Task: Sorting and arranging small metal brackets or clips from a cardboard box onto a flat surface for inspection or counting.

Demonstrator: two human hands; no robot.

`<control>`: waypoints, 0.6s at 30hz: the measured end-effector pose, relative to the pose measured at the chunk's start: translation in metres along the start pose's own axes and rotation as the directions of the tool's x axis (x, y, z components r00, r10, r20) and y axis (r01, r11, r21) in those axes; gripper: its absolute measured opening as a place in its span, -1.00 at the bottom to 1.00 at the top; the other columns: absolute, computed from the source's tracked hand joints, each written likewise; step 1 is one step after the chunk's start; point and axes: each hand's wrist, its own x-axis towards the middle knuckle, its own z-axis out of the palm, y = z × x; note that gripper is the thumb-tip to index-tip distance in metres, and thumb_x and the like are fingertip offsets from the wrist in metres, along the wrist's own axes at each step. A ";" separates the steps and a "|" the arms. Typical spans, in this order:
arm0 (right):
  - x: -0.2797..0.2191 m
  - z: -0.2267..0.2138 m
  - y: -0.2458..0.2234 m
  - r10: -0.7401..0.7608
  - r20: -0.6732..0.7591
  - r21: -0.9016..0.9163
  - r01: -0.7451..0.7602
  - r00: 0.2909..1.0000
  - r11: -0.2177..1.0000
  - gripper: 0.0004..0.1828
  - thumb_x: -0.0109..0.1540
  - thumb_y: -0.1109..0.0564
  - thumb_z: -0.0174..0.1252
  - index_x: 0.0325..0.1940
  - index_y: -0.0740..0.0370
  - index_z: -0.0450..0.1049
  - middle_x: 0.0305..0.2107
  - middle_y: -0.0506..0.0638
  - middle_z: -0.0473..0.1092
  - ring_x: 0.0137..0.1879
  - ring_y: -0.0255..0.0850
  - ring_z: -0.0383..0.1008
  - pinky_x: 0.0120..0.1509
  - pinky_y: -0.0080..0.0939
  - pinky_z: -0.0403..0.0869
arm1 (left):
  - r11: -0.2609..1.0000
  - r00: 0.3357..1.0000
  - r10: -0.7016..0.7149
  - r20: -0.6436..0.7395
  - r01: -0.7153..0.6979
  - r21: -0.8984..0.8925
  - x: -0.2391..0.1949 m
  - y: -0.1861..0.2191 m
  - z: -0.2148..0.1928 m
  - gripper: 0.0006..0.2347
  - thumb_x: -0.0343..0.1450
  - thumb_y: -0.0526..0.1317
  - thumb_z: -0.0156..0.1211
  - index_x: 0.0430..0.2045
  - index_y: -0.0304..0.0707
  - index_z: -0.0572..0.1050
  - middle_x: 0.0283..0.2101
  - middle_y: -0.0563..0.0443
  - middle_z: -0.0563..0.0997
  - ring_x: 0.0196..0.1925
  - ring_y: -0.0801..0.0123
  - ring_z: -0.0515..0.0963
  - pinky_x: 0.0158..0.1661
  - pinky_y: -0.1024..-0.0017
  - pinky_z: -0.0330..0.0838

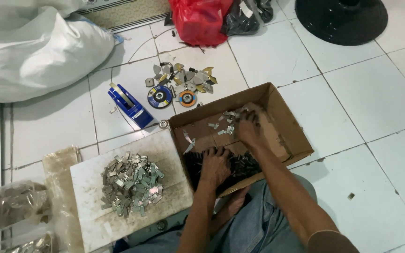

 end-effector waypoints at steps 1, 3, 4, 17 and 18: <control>0.037 -0.051 -0.023 0.221 0.154 0.059 -0.232 0.963 0.971 -0.69 0.33 0.14 0.02 0.02 0.48 0.41 -0.17 0.39 0.38 0.01 0.12 0.47 0.01 -0.03 0.49 | 1.000 1.000 0.007 -0.015 -0.007 0.009 -0.001 -0.001 0.000 -0.63 0.35 -0.18 0.14 0.07 -0.05 0.42 0.04 -0.11 0.55 0.05 0.04 0.50 0.07 0.10 0.35; 0.082 -0.110 -0.031 0.419 0.305 0.082 -0.462 0.855 0.883 -0.46 0.32 -0.03 0.07 0.21 0.45 0.28 0.02 0.46 0.33 0.10 0.25 0.41 -0.03 0.13 0.53 | 1.000 0.999 0.019 -0.030 -0.018 0.023 -0.003 -0.001 -0.006 -0.64 0.36 -0.19 0.13 0.08 -0.04 0.42 0.03 -0.10 0.55 0.04 0.05 0.51 0.06 0.12 0.36; 0.089 -0.114 -0.017 0.421 0.314 0.039 -0.455 0.851 0.890 -0.62 0.31 0.01 0.07 -0.01 0.42 0.45 -0.18 0.39 0.44 -0.07 0.16 0.49 -0.18 0.03 0.51 | 1.000 1.000 0.016 0.002 -0.016 0.023 -0.003 0.000 -0.012 -0.63 0.37 -0.20 0.11 0.11 -0.04 0.42 0.06 -0.11 0.55 0.05 0.04 0.51 0.07 0.12 0.36; 0.096 -0.131 0.008 0.573 0.601 0.031 -0.733 0.558 0.680 -0.53 0.23 0.00 0.08 -0.09 0.52 0.60 -0.23 0.44 0.54 -0.04 0.24 0.60 -0.26 0.16 0.58 | 0.994 0.999 0.048 0.025 -0.050 0.094 -0.003 0.005 -0.019 -0.64 0.35 -0.20 0.09 0.06 -0.03 0.43 0.04 -0.11 0.54 -0.04 0.07 0.52 -0.04 0.20 0.41; 0.086 -0.096 0.010 0.576 0.599 0.028 -0.733 0.557 0.680 -0.53 0.23 0.00 0.08 -0.09 0.52 0.60 -0.23 0.44 0.54 -0.04 0.24 0.60 -0.26 0.16 0.58 | 0.994 0.998 0.051 0.023 -0.052 0.091 -0.003 0.006 -0.024 -0.64 0.35 -0.20 0.09 0.06 -0.03 0.43 0.04 -0.11 0.54 -0.04 0.07 0.52 -0.04 0.20 0.41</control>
